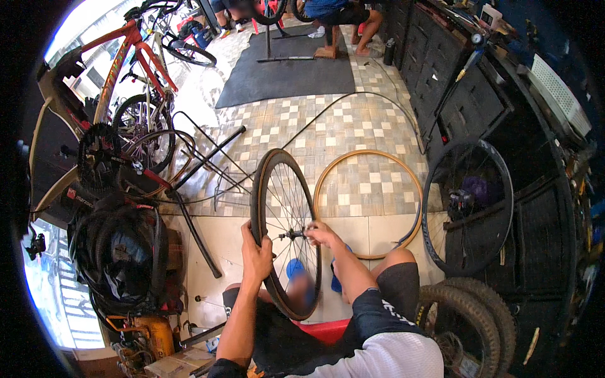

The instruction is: The person uses a blue spoke wrench to tighten the spokes on a bicycle wheel. They then use a hammer to tap the rim of the wheel to seat the tire. Finally, they adjust the axle nuts on the wheel hub.

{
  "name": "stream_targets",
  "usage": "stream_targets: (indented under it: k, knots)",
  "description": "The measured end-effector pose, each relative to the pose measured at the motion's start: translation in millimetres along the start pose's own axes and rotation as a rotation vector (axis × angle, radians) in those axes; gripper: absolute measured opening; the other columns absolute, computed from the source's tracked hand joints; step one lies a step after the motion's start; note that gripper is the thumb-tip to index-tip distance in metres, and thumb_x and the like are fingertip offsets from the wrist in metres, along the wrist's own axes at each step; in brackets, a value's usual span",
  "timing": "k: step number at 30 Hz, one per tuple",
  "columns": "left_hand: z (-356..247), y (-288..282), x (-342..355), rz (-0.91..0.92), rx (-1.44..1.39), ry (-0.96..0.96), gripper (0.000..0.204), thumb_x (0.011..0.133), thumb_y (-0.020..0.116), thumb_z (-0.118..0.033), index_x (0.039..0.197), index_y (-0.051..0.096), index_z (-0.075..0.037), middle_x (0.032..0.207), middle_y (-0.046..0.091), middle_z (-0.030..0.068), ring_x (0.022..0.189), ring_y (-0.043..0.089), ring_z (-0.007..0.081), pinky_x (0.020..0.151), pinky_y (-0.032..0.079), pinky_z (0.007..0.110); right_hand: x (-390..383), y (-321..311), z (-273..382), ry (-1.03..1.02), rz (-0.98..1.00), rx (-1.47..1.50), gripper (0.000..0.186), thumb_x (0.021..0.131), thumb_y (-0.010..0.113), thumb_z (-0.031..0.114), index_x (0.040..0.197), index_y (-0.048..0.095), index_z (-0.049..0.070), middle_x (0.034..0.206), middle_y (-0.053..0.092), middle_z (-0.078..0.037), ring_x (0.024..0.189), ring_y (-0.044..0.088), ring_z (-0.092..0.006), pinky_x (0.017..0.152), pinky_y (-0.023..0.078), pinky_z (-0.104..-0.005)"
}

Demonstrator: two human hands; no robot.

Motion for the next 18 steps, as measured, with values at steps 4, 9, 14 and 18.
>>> stream_targets:
  k: [4,9,14,18]
  knots:
    - [3,-4,1,-0.017,-0.002,0.002,0.049,0.093,0.052,-0.003,0.140,0.040,0.005,0.097,0.061,0.0245,0.085,0.062,0.0388,0.079,0.051,0.048,-5,6,2,-0.160,0.057,0.126,0.058,0.094,0.079,0.040,0.133,0.060,0.002,0.109,0.067,-0.016,0.076,0.072,-0.0209,0.064,0.060,-0.0354]
    - [4,-2,-3,-0.031,-0.001,-0.028,0.050,0.092,0.052,-0.004,0.140,0.040,0.004,0.096,0.061,0.0249,0.083,0.063,0.0386,0.079,0.051,0.047,-12,6,22,0.358,0.089,0.099,0.066,0.091,0.084,0.036,0.140,0.054,0.002,0.100,0.068,-0.013,0.071,0.068,-0.0190,0.065,0.059,-0.0331]
    - [3,-4,-2,-0.038,0.018,0.005,0.051,0.092,0.053,-0.004,0.141,0.040,0.005,0.095,0.061,0.0248,0.082,0.063,0.0380,0.077,0.051,0.047,-13,11,15,0.116,-0.008,0.150,0.055,0.095,0.080,0.033,0.134,0.056,0.003,0.088,0.067,-0.007,0.074,0.068,-0.0183,0.067,0.060,-0.0320]
    - [0,-6,-4,-0.034,0.008,-0.008,0.050,0.093,0.052,-0.004,0.141,0.039,0.005,0.095,0.061,0.0242,0.080,0.062,0.0373,0.075,0.051,0.046,-16,12,25,0.271,-0.006,0.098,0.042,0.096,0.078,0.032,0.126,0.065,0.006,0.095,0.067,-0.006,0.074,0.066,-0.0169,0.067,0.058,-0.0319]
Point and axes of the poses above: each hand's wrist, its own x-axis towards the middle knuckle, its own y-axis out of the palm, z = x × y, the point moved 1 cm from there along x, towards the middle knuckle
